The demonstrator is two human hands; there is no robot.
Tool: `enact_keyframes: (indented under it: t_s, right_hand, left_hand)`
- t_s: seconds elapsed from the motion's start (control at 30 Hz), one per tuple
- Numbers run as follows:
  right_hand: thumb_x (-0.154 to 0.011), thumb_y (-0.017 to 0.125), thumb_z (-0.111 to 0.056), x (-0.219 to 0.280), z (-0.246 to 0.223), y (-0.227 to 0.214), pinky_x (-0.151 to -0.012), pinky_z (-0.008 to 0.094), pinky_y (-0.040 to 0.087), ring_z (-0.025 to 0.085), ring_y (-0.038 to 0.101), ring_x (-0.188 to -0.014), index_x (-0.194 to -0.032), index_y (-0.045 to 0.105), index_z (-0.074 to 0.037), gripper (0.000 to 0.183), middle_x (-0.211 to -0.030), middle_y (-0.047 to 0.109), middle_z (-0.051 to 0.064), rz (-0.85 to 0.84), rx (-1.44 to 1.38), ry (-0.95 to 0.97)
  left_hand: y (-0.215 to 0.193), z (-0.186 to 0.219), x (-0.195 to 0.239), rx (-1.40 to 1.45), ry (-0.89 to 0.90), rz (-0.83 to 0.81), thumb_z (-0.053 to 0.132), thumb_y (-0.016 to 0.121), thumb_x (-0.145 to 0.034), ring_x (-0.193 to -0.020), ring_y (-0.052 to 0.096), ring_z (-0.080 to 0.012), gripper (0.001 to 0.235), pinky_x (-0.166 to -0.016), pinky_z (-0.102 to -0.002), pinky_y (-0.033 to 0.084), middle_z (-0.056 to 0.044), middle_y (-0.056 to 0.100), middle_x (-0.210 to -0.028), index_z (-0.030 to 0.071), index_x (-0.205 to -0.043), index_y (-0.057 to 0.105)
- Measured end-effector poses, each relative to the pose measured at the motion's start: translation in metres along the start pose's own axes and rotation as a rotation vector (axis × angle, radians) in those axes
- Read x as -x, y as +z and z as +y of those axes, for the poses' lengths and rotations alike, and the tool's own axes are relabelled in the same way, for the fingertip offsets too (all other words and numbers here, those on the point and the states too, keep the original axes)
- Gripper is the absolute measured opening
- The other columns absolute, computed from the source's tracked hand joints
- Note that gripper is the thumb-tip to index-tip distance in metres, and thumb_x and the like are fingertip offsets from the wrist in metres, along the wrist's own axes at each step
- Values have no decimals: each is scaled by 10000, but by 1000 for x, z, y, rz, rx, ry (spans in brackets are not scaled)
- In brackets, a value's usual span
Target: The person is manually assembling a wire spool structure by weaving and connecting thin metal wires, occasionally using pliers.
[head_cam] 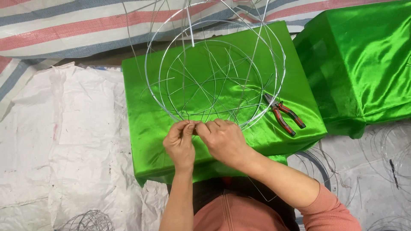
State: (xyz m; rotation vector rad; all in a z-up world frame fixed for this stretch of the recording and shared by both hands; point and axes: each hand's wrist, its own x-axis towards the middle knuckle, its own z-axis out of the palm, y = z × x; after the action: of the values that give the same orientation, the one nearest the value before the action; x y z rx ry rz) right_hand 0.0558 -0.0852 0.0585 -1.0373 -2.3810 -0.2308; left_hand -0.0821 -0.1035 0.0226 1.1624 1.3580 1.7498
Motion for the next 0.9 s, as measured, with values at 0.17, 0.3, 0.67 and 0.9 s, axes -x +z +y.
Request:
enact_keyframes:
  t_s: [0.17, 0.3, 0.67, 0.9]
  right_hand:
    - [-963, 553, -104, -1, 0, -4, -511, 353, 571, 230, 671, -569, -935, 596, -138, 62, -629, 615, 36, -16, -14, 9]
    - [-951, 565, -112, -4, 4, -4, -530, 357, 565, 238, 656, -572, -907, 600, -130, 59, -624, 595, 47, 39, 6, -10]
    - [-984, 558, -41, -11, -3, -69, -773, 370, 594, 288, 670, -810, -1037, 764, -98, 221, -955, 721, 105, 373, -235, 31]
    - [-951, 616, 149, 91, 53, -44, -744, 388, 563, 286, 671, -760, -1061, 697, 44, 172, -894, 748, 160, 567, -472, 403]
  left_hand:
    - [2, 5, -2, -20, -33, 23, 71, 717, -946, -652, 651, -102, 84, -588, -268, 589, -129, 766, -790, -6, -972, 739]
    - [0, 9, -7, 23, -58, -46, 59, 705, -949, -776, 725, -170, 205, -726, -327, 615, -173, 780, -872, -26, -1136, 710]
    - [-72, -2, -1, -90, -148, 183, 79, 499, -1074, -1017, 686, -219, 278, -919, -343, 547, -152, 728, -1081, 83, -1329, 610]
    - [-79, -52, 29, -30, -364, 159, 87, 543, -1050, -1025, 628, -163, 244, -891, -295, 536, -111, 713, -1170, 95, -1270, 649]
